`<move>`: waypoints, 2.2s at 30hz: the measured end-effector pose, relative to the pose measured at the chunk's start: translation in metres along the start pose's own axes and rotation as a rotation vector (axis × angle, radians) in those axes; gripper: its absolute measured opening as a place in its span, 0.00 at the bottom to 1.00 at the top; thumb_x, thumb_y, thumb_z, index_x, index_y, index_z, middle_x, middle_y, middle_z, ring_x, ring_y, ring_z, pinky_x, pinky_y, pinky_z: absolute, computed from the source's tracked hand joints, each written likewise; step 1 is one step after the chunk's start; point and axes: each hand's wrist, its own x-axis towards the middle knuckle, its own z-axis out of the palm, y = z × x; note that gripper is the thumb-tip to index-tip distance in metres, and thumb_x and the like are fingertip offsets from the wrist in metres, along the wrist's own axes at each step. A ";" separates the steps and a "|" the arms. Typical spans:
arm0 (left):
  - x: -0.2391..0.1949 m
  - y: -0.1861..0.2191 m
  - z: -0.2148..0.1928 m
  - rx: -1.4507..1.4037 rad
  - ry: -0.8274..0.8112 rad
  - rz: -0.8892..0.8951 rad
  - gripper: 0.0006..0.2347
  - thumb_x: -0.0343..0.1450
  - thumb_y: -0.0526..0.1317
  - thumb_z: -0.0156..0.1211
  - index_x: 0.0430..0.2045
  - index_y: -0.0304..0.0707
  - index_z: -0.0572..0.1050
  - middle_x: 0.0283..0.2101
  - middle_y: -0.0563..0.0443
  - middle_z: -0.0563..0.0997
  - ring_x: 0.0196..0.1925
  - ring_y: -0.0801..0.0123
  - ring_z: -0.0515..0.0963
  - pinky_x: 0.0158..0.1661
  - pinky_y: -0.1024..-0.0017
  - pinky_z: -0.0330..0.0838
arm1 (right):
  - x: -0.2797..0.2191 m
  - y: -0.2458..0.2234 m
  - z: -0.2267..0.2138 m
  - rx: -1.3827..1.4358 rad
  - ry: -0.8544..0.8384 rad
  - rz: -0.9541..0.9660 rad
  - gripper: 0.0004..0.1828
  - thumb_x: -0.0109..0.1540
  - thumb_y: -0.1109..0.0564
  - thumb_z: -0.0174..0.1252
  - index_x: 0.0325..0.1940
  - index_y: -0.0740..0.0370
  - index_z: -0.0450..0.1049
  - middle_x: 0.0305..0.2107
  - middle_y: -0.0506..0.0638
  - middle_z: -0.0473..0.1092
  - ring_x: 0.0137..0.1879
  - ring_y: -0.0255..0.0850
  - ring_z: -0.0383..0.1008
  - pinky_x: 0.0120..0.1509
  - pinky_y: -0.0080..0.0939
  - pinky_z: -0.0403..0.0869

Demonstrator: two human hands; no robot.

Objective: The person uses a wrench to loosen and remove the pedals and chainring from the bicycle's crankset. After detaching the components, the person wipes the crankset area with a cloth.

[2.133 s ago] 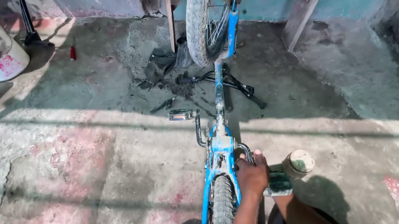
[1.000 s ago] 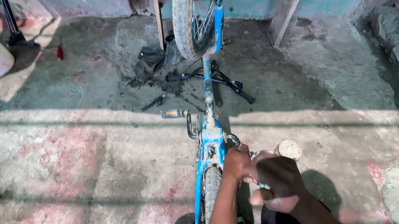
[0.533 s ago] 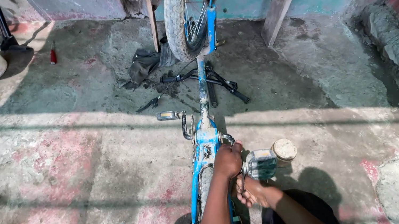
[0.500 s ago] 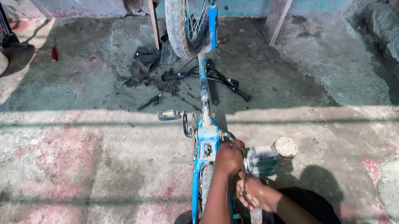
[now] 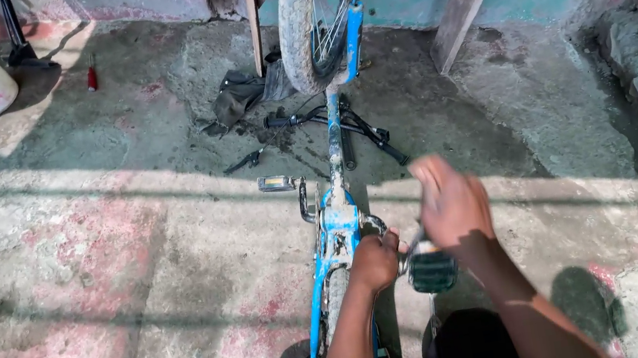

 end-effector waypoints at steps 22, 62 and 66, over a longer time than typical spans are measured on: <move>0.031 0.013 0.004 -0.531 -0.018 -0.115 0.14 0.69 0.30 0.43 0.37 0.27 0.80 0.38 0.46 0.83 0.17 0.68 0.70 0.15 0.76 0.65 | -0.145 0.131 0.169 1.001 -0.533 0.763 0.49 0.62 0.22 0.23 0.21 0.69 0.67 0.08 0.50 0.53 0.08 0.38 0.44 0.12 0.40 0.48; 0.048 -0.030 0.037 -0.216 0.382 -0.009 0.23 0.74 0.54 0.41 0.22 0.31 0.75 0.28 0.41 0.79 0.31 0.55 0.77 0.39 0.63 0.71 | -0.059 0.028 0.040 0.736 -0.070 -0.049 0.20 0.62 0.63 0.49 0.59 0.64 0.65 0.34 0.50 0.70 0.33 0.34 0.68 0.36 0.34 0.71; 0.050 -0.039 0.039 -0.431 0.322 -0.012 0.20 0.76 0.51 0.44 0.18 0.37 0.73 0.21 0.47 0.74 0.30 0.57 0.76 0.37 0.64 0.66 | 0.021 0.047 0.056 0.010 -0.196 0.068 0.16 0.64 0.38 0.49 0.53 0.40 0.72 0.35 0.53 0.77 0.48 0.58 0.77 0.53 0.63 0.73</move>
